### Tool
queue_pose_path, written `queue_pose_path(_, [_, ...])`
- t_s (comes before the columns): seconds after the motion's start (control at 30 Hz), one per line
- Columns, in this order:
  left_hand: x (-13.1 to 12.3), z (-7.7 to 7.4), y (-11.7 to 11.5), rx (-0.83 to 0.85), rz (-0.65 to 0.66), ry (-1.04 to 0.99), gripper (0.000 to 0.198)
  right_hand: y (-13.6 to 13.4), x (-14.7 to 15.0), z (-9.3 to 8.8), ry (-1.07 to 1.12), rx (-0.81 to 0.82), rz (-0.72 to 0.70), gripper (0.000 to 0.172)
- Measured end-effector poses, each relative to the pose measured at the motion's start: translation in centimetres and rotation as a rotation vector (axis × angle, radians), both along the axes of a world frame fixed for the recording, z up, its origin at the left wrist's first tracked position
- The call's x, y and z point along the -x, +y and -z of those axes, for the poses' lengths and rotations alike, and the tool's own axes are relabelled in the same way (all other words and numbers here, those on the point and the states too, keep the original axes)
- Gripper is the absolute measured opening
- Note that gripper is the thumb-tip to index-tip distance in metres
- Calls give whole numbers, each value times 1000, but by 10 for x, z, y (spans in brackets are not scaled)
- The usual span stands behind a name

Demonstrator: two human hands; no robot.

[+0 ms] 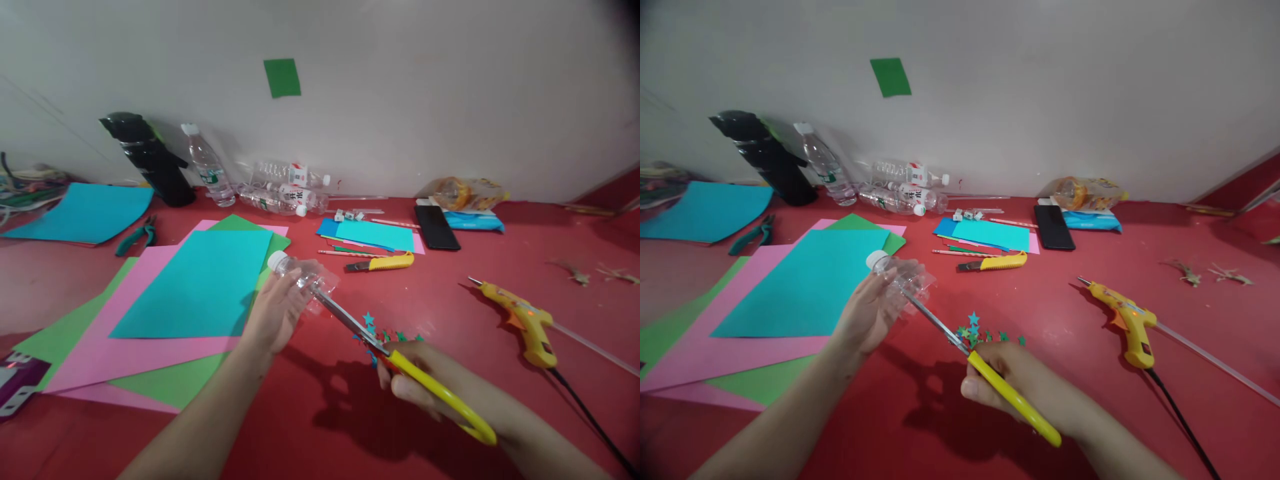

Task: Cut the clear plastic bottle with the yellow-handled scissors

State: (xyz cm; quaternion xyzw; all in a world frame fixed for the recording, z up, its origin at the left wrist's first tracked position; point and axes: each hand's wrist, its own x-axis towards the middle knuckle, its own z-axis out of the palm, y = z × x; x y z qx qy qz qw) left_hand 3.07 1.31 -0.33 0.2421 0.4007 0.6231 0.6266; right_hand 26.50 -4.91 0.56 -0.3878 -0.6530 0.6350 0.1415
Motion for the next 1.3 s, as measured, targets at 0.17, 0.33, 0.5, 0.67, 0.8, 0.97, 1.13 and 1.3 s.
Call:
queue_pose_path(0.17, [1,3,1,-47,-6,-2,17,-3,2,1,-36,141,98,63])
queue_pose_path(0.33, [3,7,5,-114,-7,41,18,-5,3,6,-44,220,157,61])
queue_pose_path(0.5, [4,8,5,-126,-4,35,17,-5,4,9,-54,178,151,61])
queue_pose_path(0.67, [4,6,6,-108,-11,40,19,-5,4,11,-65,139,104,63])
queue_pose_path(0.8, [4,8,5,-149,5,86,21,-5,3,9,-38,45,47,63])
queue_pose_path(0.97, [2,12,3,-181,44,101,27,-6,3,8,-45,44,55,62])
queue_pose_path(1.13, [1,8,2,-160,18,106,30,-6,6,8,-51,109,108,62])
queue_pose_path(1.3, [1,5,1,-133,-9,130,28,-5,10,6,-64,126,155,55])
